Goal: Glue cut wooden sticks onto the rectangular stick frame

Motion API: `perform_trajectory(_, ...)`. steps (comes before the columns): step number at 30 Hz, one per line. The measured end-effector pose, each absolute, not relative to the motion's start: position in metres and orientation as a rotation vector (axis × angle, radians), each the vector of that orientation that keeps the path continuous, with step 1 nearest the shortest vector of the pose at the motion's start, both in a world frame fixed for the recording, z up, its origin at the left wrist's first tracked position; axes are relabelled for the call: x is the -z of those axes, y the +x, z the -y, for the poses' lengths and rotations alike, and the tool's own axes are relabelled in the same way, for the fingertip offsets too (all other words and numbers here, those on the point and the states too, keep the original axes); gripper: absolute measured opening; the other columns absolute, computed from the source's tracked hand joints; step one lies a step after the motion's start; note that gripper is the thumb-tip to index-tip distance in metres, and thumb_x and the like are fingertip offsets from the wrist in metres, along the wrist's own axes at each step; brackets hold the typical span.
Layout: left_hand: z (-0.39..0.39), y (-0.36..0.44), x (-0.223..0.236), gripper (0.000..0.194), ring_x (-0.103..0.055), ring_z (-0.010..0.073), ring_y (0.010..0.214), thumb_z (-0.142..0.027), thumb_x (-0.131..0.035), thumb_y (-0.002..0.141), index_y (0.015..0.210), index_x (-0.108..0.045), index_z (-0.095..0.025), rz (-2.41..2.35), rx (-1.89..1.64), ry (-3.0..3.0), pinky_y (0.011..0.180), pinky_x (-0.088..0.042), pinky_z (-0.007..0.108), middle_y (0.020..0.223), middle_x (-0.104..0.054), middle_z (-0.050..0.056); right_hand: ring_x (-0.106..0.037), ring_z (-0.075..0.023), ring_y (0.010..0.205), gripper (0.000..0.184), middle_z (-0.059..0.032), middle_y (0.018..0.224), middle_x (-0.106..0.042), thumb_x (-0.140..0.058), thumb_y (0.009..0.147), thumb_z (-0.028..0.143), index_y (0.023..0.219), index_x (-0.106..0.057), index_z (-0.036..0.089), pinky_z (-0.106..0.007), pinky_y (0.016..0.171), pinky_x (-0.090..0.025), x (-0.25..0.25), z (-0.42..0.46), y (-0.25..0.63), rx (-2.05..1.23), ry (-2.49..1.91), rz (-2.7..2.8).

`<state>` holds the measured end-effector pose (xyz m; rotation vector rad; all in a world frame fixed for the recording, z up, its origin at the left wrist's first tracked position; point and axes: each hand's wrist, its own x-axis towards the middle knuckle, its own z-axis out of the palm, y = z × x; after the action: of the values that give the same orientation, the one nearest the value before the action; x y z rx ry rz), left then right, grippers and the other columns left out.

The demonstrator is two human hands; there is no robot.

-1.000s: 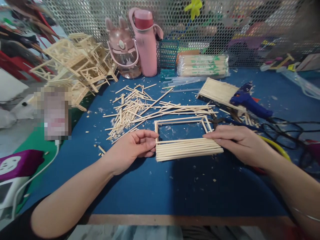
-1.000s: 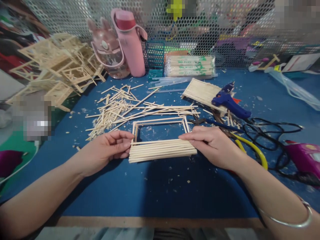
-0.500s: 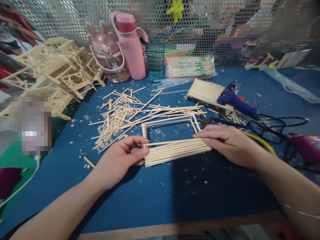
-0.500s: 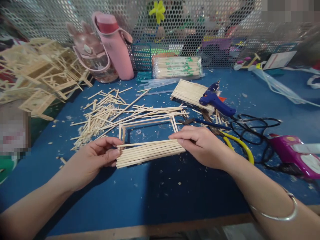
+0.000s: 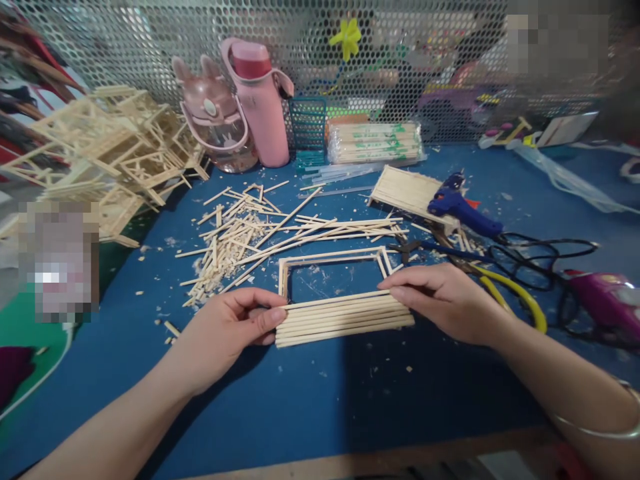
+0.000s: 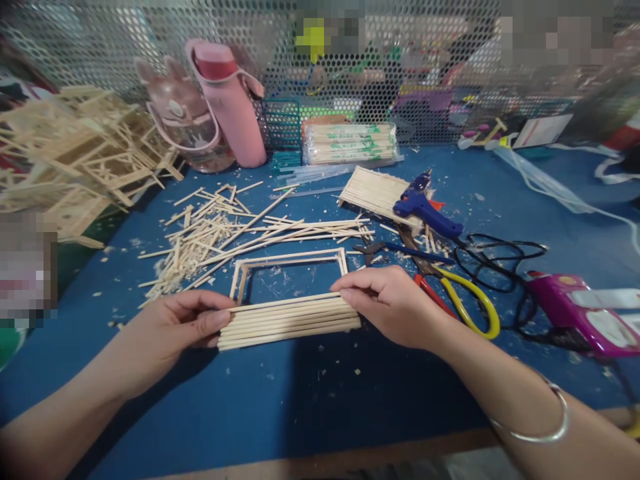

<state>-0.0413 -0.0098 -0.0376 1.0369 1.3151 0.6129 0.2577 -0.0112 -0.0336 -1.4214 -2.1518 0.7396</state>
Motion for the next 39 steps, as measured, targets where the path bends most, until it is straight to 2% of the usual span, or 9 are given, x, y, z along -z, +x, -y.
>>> perform_trajectory(6, 0.008, -0.041, 0.04, 0.028, -0.057, 0.0073, 0.057, -0.035, -0.078, 0.062, 0.081, -0.07, -0.017, -1.312, -0.607, 0.993, 0.055, -0.049, 0.017, 0.068, -0.067, 0.0, -0.068, -0.0166, 0.075, 0.022, -0.0001, 0.085, -0.073, -0.051, 0.085, 0.03, 0.087, -0.072, 0.022, -0.022, 0.062, -0.052, 0.033, 0.006, 0.261, -0.873, -1.462, 2.12)
perform_trajectory(12, 0.008, -0.046, 0.031, 0.027, -0.061, 0.0084, 0.065, -0.036, -0.072, 0.07, 0.091, -0.071, -0.02, -1.271, -0.544, 0.985, 0.058, -0.051, 0.016, 0.075, -0.069, 0.001, -0.069, -0.0195, 0.081, 0.021, 0.0007, 0.089, -0.074, -0.056, 0.083, 0.037, 0.086, -0.073, 0.025, -0.025, 0.07, -0.054, 0.037, 0.007, 0.267, -0.852, -1.501, 2.12)
perform_trajectory(17, 0.008, -0.047, 0.031, 0.025, -0.059, 0.007, 0.058, -0.031, -0.073, 0.069, 0.09, -0.071, -0.019, -1.252, -0.559, 0.993, 0.055, -0.05, 0.016, 0.069, -0.068, 0.0, -0.068, -0.0229, 0.085, 0.024, -0.0007, 0.093, -0.073, -0.056, 0.082, 0.042, 0.092, -0.072, 0.028, -0.029, 0.07, -0.055, 0.041, 0.008, 0.272, -0.827, -1.507, 2.164)
perform_trajectory(24, 0.007, -0.045, 0.037, 0.027, -0.057, 0.0062, 0.054, -0.03, -0.076, 0.064, 0.087, -0.072, -0.018, -1.257, -0.573, 0.988, 0.053, -0.05, 0.017, 0.069, -0.069, 0.0, -0.067, -0.0205, 0.085, 0.023, -0.003, 0.095, -0.072, -0.052, 0.085, 0.036, 0.094, -0.072, 0.027, -0.026, 0.071, -0.054, 0.035, 0.008, 0.276, -0.854, -1.43, 2.224)
perform_trajectory(30, 0.006, -0.046, 0.032, 0.023, -0.055, 0.0029, 0.053, -0.027, -0.071, 0.072, 0.092, -0.069, -0.017, -1.235, -0.527, 0.982, 0.051, -0.047, 0.012, 0.068, -0.068, -0.002, -0.065, -0.0198, 0.092, 0.027, -0.0022, 0.098, -0.072, -0.048, 0.086, 0.032, 0.098, -0.072, 0.026, -0.031, 0.084, -0.051, 0.034, 0.007, 0.279, -0.754, -1.402, 2.321)
perform_trajectory(39, 0.007, -0.045, 0.032, 0.02, -0.057, 0.0039, 0.057, -0.024, -0.067, 0.075, 0.093, -0.068, -0.015, -1.239, -0.525, 1.085, 0.052, -0.047, 0.012, 0.07, -0.067, -0.001, -0.065, -0.0161, 0.081, 0.027, -0.0027, 0.089, -0.071, -0.047, 0.086, 0.023, 0.1, -0.071, 0.024, -0.025, 0.07, -0.05, 0.035, 0.006, 0.279, -0.639, -1.233, 2.395)
